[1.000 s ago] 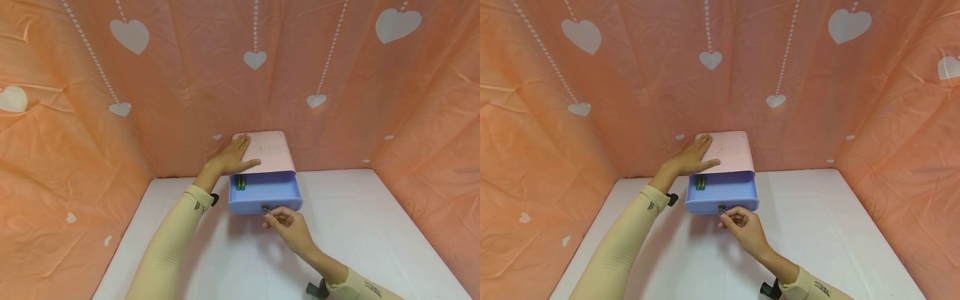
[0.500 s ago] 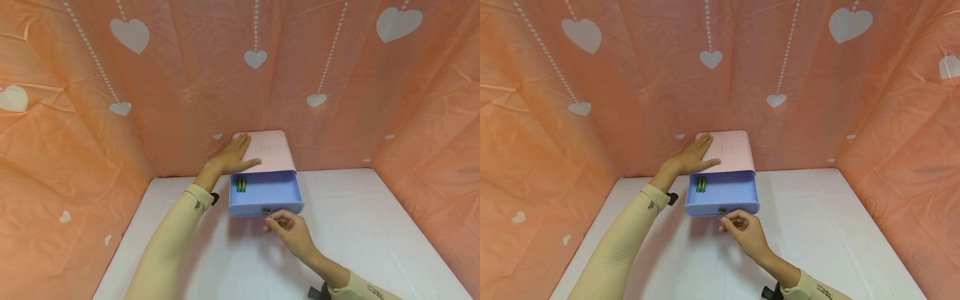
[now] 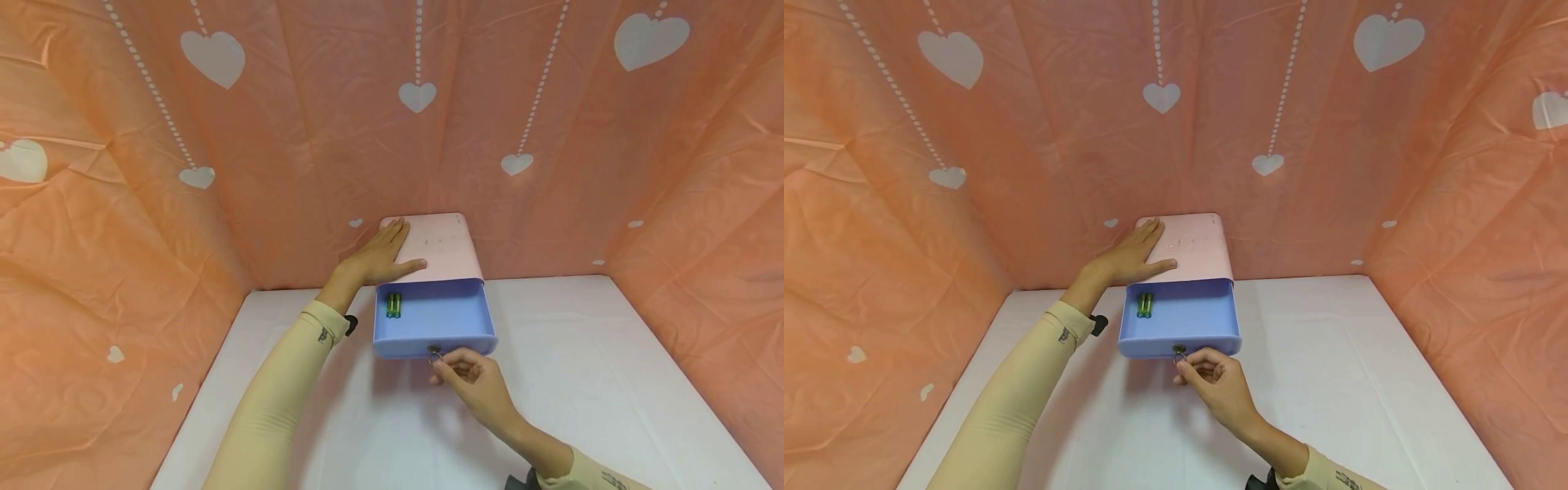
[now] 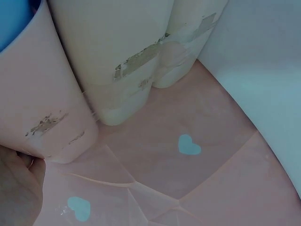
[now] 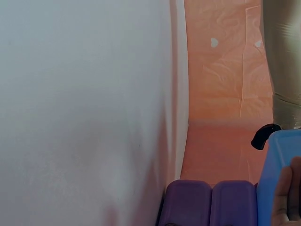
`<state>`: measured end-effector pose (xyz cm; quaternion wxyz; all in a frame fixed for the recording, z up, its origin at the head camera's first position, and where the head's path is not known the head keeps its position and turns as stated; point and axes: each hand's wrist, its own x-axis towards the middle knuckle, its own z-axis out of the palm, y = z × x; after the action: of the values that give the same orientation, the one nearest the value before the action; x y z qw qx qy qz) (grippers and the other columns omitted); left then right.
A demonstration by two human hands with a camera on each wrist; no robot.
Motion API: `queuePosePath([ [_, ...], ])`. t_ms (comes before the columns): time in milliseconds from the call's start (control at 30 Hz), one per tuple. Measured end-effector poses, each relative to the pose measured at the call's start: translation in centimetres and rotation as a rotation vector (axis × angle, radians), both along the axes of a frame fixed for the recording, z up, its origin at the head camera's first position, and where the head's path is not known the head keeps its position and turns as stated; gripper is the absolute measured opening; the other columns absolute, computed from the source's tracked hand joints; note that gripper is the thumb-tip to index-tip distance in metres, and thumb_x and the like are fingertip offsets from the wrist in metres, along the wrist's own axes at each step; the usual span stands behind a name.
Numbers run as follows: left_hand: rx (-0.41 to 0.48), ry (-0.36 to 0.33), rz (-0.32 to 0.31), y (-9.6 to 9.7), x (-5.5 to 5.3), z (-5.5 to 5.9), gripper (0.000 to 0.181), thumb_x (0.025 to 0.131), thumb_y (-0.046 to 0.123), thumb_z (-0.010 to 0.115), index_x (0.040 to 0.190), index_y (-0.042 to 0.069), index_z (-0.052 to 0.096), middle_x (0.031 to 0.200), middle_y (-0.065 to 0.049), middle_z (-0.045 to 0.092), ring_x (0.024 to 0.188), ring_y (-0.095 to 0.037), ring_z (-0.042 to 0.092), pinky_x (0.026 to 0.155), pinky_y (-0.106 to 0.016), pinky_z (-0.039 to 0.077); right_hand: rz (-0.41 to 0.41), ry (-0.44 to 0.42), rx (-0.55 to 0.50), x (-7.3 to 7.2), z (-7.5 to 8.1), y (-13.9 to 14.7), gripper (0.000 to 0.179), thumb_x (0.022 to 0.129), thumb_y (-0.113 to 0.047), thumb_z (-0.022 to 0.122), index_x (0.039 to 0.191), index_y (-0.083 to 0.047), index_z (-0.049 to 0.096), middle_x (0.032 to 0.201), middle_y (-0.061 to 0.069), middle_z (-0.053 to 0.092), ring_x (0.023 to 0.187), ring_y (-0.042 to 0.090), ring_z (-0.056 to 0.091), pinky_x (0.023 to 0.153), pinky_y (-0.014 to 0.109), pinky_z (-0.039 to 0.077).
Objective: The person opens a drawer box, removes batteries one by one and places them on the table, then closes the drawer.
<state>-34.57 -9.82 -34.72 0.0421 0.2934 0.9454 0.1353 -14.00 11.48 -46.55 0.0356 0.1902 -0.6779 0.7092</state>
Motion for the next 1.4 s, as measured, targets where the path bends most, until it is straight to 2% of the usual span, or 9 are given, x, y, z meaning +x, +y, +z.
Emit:
queuePosePath([
  [500, -0.002, 0.003, 0.004, 0.0, 0.0, -0.2, 0.109, 0.088, 0.083, 0.037, 0.162, 0.015, -0.002, 0.169, -0.003, -0.009, 0.153, -0.015, -0.011, 0.124, -0.040, 0.003, 0.010, 0.023, 0.003, 0.6, -0.4, 0.1, 0.010, 0.096, -0.004, 0.066, 0.098, 0.006, 0.067, 0.088, 0.017, 0.074, 0.080, 0.023, 0.074, 0.079, 0.032, 0.059],
  [833, -0.006, 0.001, 0.005, 0.0, 0.0, -0.2, 0.109, 0.088, 0.083, 0.037, 0.162, 0.015, -0.004, 0.168, -0.002, -0.011, 0.153, -0.015, -0.013, 0.124, -0.041, 0.002, 0.017, -0.001, -0.003, 1.1, -0.3, 0.1, 0.011, 0.096, -0.005, 0.066, 0.098, 0.006, 0.067, 0.088, 0.020, 0.073, 0.080, 0.023, 0.074, 0.079, 0.033, 0.059],
  [1100, -0.015, -0.003, 0.012, 0.0, -0.1, -0.3, 0.110, 0.087, 0.085, 0.036, 0.161, 0.016, -0.006, 0.168, -0.002, -0.012, 0.153, -0.014, -0.014, 0.124, -0.041, 0.002, 0.019, 0.000, 0.008, 1.4, -0.5, 0.2, 0.010, 0.096, -0.005, 0.067, 0.098, 0.004, 0.068, 0.088, 0.016, 0.074, 0.080, 0.023, 0.074, 0.079, 0.033, 0.059],
  [1400, -0.009, -0.007, 0.006, 0.0, -0.1, -0.2, 0.110, 0.087, 0.085, 0.036, 0.162, 0.015, -0.005, 0.168, -0.003, -0.011, 0.153, -0.015, -0.013, 0.124, -0.042, 0.002, 0.024, -0.010, 0.006, 1.7, -0.7, 0.4, 0.010, 0.096, -0.005, 0.067, 0.098, 0.005, 0.068, 0.087, 0.022, 0.072, 0.079, 0.024, 0.073, 0.078, 0.033, 0.060],
])
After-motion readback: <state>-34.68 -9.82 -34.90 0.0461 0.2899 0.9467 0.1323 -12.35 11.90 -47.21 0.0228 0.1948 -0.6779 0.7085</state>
